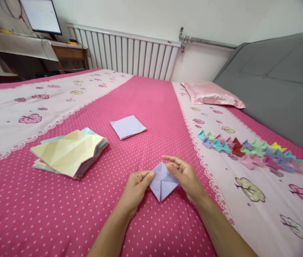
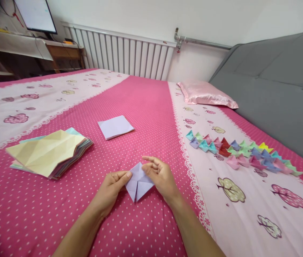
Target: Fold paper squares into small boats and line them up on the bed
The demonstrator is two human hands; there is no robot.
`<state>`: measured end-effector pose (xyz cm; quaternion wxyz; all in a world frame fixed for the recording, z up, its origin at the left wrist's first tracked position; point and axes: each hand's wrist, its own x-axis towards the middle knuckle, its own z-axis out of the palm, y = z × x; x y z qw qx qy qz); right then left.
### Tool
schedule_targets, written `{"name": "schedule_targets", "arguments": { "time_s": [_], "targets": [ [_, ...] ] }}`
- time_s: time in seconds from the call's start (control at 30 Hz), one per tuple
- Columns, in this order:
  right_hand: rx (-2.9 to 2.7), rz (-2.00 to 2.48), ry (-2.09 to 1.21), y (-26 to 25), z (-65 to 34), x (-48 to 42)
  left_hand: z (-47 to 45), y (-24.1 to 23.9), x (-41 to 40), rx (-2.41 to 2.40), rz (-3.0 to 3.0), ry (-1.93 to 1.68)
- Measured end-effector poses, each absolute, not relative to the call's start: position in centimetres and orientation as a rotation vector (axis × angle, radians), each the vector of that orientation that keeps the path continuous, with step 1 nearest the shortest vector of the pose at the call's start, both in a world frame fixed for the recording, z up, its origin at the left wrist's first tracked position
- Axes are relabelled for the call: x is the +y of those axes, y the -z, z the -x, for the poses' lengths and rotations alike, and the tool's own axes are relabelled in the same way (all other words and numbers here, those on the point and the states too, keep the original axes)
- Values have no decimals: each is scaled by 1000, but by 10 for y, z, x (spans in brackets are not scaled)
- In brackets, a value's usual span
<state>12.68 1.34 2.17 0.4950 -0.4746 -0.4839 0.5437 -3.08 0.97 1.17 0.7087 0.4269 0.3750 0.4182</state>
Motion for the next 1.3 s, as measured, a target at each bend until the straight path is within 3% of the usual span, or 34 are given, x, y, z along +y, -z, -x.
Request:
{"name": "schedule_targets", "arguments": {
  "time_s": [0.5,0.7,0.9,1.07,1.3],
  "targets": [
    [-1206,1113,-1650,-23,-129,8,35,-15,9,847,-681,-1045],
    [-961,1126,-1566,-15,-130,15,36,-16,11,722,-767,-1069],
    [-845,1078,-1582,-15,-123,16,29,-14,10,922,-856,-1081],
    [-939,1081,-1541,-14,-121,13,30,-9,11,953,-865,-1121],
    [-1204,1167,-1239,-15,-124,14,32,-4,14,1197,-1179,-1370]
  ]
}}
